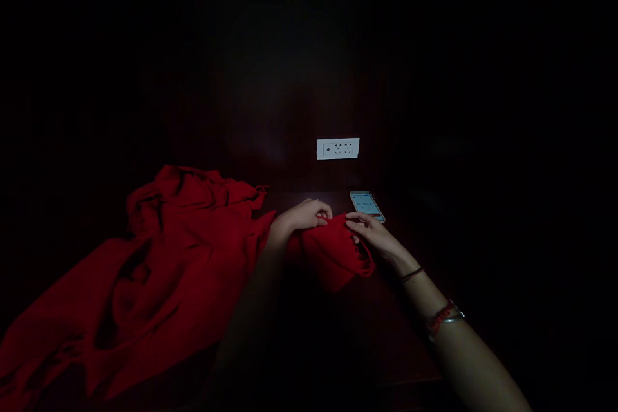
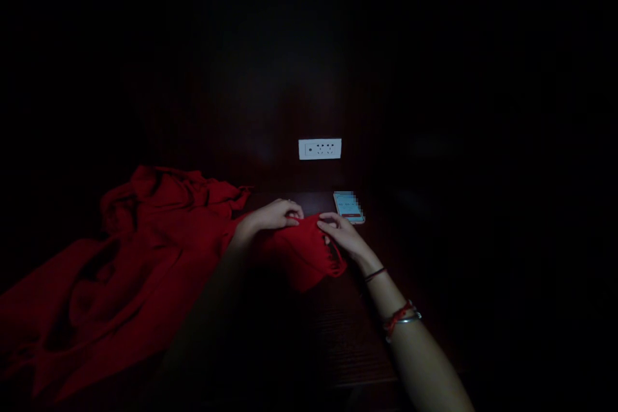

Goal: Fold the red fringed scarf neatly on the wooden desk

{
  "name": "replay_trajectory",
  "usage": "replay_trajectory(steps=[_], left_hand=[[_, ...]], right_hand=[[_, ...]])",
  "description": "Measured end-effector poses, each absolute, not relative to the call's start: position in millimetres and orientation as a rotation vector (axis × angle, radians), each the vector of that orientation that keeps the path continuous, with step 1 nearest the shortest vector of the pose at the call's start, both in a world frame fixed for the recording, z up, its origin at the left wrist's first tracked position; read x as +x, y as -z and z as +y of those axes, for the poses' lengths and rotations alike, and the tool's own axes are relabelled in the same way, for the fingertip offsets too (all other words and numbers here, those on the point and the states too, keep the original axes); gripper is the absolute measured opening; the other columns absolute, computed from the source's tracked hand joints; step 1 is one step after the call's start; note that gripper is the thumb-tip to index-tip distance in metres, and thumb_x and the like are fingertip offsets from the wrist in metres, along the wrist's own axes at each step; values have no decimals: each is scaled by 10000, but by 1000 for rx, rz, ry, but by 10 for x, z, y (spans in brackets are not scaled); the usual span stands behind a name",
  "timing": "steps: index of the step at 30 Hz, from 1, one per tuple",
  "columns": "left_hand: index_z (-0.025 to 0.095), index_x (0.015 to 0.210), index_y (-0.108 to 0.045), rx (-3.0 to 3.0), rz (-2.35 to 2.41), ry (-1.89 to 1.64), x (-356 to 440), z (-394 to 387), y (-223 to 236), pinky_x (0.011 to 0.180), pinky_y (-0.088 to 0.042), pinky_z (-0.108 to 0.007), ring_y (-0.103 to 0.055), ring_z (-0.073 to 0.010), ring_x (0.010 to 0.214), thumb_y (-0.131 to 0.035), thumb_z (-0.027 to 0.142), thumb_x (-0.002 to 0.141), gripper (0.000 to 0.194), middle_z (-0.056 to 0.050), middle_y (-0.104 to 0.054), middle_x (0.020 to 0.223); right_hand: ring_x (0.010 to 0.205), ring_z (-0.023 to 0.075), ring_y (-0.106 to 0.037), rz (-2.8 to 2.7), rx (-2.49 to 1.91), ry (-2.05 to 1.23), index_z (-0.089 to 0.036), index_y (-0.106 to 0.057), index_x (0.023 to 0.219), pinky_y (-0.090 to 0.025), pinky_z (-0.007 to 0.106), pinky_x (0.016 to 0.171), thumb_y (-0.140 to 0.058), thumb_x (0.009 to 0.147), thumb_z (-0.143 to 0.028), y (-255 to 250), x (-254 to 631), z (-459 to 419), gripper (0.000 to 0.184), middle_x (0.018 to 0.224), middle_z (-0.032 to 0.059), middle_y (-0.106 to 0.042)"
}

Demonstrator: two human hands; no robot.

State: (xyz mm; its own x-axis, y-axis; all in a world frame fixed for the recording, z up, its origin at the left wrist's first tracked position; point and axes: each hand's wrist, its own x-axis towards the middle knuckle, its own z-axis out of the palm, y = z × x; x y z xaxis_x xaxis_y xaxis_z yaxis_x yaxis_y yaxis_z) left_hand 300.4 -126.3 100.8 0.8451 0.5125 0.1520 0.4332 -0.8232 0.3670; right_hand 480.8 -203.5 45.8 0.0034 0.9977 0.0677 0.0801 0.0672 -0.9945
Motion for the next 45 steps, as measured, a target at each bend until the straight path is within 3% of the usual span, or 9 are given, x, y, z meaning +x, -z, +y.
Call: replay_trajectory(steps=[4,6,12,18,23,31,34,38,45], left_hand=[[152,893,-618,2753,701,-355,3025,-1265,-993,712,-398,-208,-536,-128,784,-521,115,698,220,-22,-621,868],[165,937,-607,2771,677,-370,3029,-1286,-1006,744,-394,-217,-530,-136,820,-507,111,709,256,-24,-613,915],[180,954,-593,2781,637,-479,3024,-1326,-1055,789,-382,-240,-517,-144,853,-467,122,750,247,-26,-593,925],[166,889,-601,2762,656,-496,3050,-1309,-1037,764,-386,-237,-516,-145,827,-483,141,758,178,-26,-598,880],[162,900,-603,2774,639,-502,3075,-1327,-1049,758,-387,-238,-516,-145,814,-480,155,768,180,-31,-597,878],[153,898,-607,2766,657,-473,3088,-1344,-1056,754,-387,-230,-527,-142,816,-480,169,779,175,-36,-614,877],[156,898,-607,2752,660,-474,3081,-1339,-1057,748,-387,-227,-530,-143,819,-481,174,777,175,-34,-619,885],[159,877,-613,2744,706,-483,3091,-1343,-1057,731,-390,-230,-529,-144,796,-460,168,781,180,-31,-620,857],[163,856,-606,2773,698,-516,3129,-1359,-1044,754,-388,-251,-518,-148,803,-457,175,790,163,-32,-605,863]], right_hand=[[649,115,-590,-1026,-1002,-1077,-243,-410,1047,-444,236,621,-700,537,-265,-490,4756,-2032,587,731,-32,-641],[708,127,-598,-977,-974,-1090,-240,-407,1045,-448,251,681,-699,530,-231,-494,4754,-2024,592,757,-19,-646],[562,127,-570,-914,-1353,-1061,-232,-433,908,-447,255,527,-625,627,-307,-450,4788,-1999,348,645,-25,-592],[653,135,-578,-1096,-1184,-974,-232,-420,1035,-459,269,599,-674,549,-294,-448,4804,-1991,552,728,-19,-595],[600,109,-534,-1248,-1237,-990,-183,-494,961,-429,256,585,-650,564,-332,-470,4799,-1999,451,652,-37,-557],[543,91,-492,-1277,-1325,-1123,-184,-496,1022,-396,224,526,-647,604,-310,-493,4808,-2064,462,585,-57,-525],[580,98,-511,-1285,-1239,-1167,-198,-494,1051,-415,238,579,-653,594,-297,-486,4841,-2052,494,613,-52,-531],[627,104,-515,-1227,-1076,-920,-211,-532,1009,-420,257,643,-678,541,-275,-506,4869,-2010,494,677,-40,-528],[682,158,-528,-1321,-1211,-561,-196,-588,956,-429,304,646,-624,610,-348,-543,4968,-1991,380,787,29,-585]])
